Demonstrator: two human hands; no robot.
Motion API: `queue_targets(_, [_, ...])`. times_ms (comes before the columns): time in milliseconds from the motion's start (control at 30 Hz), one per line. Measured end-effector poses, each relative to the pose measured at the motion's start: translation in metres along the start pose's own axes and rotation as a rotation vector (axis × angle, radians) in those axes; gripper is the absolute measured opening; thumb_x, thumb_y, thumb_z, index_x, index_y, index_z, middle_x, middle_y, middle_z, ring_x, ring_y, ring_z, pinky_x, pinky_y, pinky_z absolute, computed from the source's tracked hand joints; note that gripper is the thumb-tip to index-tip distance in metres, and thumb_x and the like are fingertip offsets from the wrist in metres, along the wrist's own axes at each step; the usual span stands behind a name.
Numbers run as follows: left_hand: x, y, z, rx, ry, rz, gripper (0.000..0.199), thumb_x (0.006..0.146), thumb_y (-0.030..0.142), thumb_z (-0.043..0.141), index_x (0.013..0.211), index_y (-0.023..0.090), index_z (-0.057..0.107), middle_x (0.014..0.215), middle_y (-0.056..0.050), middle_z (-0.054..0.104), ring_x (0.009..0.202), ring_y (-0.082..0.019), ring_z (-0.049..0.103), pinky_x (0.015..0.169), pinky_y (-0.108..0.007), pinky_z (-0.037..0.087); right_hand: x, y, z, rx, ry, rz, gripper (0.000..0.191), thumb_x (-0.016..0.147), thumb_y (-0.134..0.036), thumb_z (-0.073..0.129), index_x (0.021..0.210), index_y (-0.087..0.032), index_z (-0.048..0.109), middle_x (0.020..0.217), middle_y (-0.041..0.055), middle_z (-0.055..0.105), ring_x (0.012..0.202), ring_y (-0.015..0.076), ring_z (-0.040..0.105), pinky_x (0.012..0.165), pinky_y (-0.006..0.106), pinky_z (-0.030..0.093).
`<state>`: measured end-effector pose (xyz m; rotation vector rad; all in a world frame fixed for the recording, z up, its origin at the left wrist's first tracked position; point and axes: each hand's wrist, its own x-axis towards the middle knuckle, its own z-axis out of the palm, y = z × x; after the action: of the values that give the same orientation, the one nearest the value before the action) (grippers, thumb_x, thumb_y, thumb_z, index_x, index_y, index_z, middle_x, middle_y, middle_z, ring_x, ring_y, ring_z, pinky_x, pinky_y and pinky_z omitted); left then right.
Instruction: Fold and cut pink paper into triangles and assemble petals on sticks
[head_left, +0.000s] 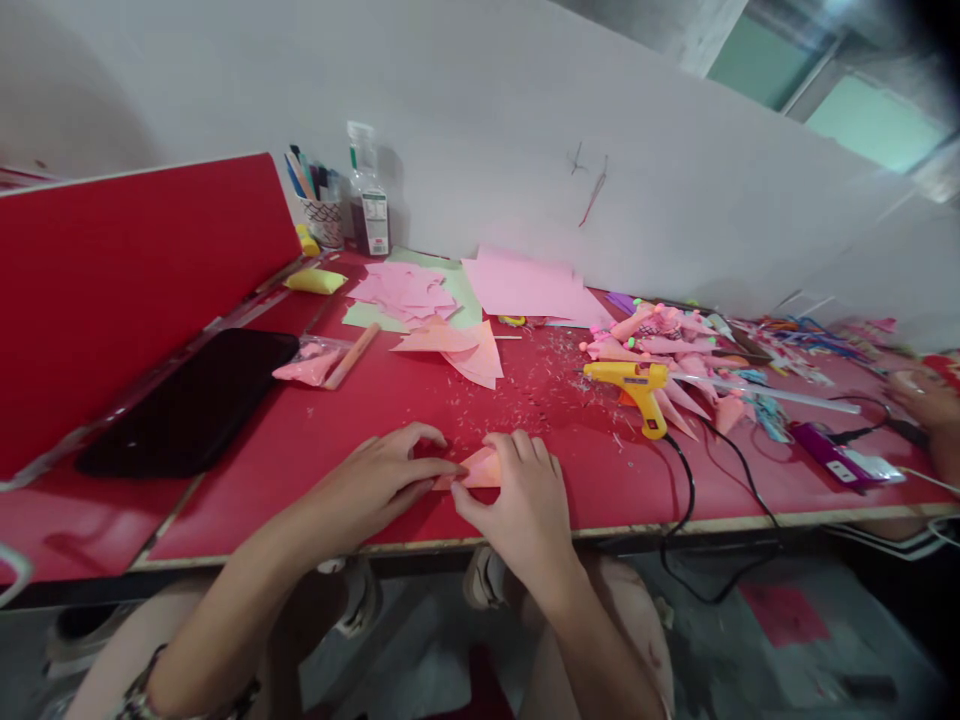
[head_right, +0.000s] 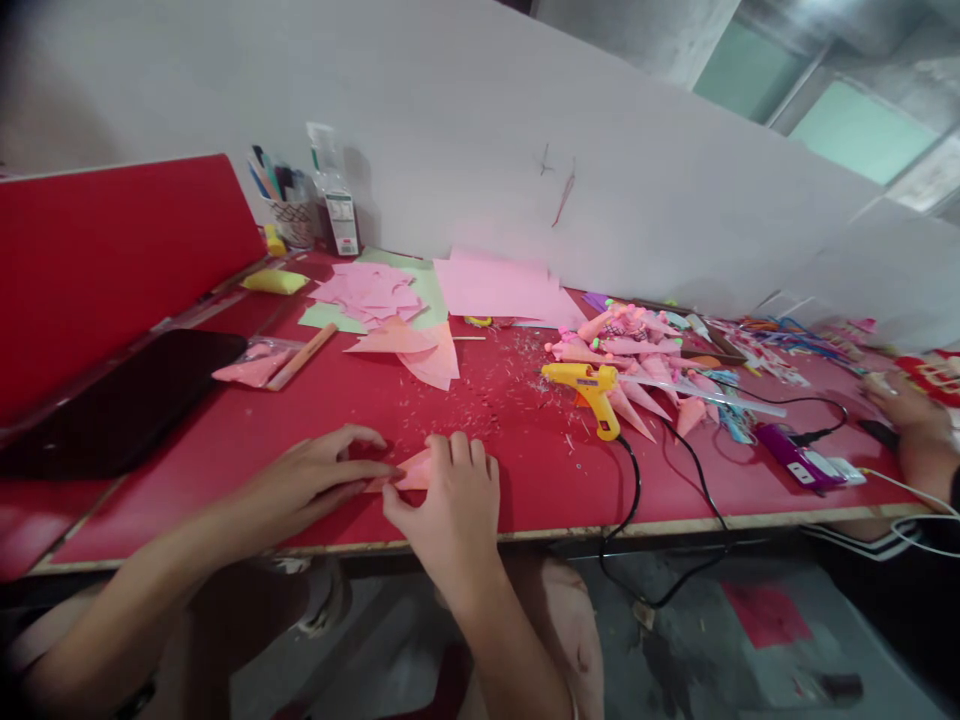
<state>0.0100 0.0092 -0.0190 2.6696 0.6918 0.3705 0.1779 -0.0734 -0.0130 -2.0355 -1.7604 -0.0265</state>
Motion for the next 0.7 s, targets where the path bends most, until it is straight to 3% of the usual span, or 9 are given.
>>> queue_targets(133, [0.000,0.000,0.000,-0.006,-0.007,0.006,0.032,0.090,0.025,0.034,0.112,0.037,0.054,0.113,-0.003,0.047,0.098,-0.016,0.048,0.080,-0.029,0.040,0.000,0.010,-0.005,0.031,-0.025,0.029,0.025,0.069,-0.029,0.057,0.092,-0.020,0.053,0.088,0.0053,0.055,0.088,0.0236,0.048,0.074,0.034,0.037])
queue_targets(400, [0.000,0.002,-0.004,-0.024,-0.031,-0.012,0.033,0.090,0.025,0.034,0.113,0.039,0.053,0.114,-0.002,0.046,0.100,-0.016,0.048,0.082,-0.030,0.040,-0.004,0.024,-0.011,0.049,-0.020,-0.032,0.020,0.071,-0.016,0.049,0.091,-0.019,0.051,0.086,0.0053,0.054,0.084,0.0216,0.047,0.073,0.034,0.039])
queue_targets(700, [0.000,0.003,-0.005,-0.019,-0.037,0.000,0.034,0.089,0.021,0.033,0.116,0.033,0.050,0.116,-0.004,0.046,0.103,-0.016,0.046,0.085,-0.030,0.039,-0.006,0.032,-0.008,0.103,-0.011,-0.069,0.033,0.072,-0.003,0.034,0.099,-0.016,0.048,0.090,0.0090,0.054,0.086,0.0228,0.047,0.075,0.037,0.041])
